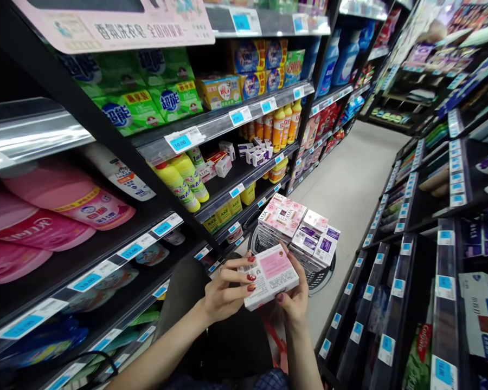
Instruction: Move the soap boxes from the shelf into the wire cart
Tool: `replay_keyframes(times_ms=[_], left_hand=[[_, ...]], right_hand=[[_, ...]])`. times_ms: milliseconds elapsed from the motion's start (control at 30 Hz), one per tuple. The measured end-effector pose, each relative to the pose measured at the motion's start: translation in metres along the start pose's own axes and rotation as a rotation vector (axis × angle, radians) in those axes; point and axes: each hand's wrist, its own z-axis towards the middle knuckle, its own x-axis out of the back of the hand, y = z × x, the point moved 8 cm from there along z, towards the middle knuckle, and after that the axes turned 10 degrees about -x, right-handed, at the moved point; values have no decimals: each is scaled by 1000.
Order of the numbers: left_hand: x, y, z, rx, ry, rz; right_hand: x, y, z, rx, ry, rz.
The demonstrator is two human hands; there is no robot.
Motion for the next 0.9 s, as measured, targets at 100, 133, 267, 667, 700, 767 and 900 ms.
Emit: replay_keyframes(times_ms=[100, 133, 267, 667, 700, 767, 900], left_hand=[[-2, -3, 4, 59, -105, 15], [-6, -5, 4, 98, -182, 3], [-22, -17, -16, 441, -497, -139], [-41, -34, -110, 1334, 194, -1190], [-45, -34, -113, 1388, 216, -1236], [-53, -32, -118, 1466, 231, -1302], [-70, -33, -122, 1527, 18, -1284]], right_hand=[[-3, -8, 4, 52, -77, -62], [-5, -13, 4, 85, -109, -117], [-21, -28, -2, 155, -151, -508], [-46, -16, -31, 97, -420, -1387], [-43, -15, -31, 81, -400, -1402], [-36, -13, -32, 59, -360, -1402], [-9, -12, -22, 32, -281, -1371]])
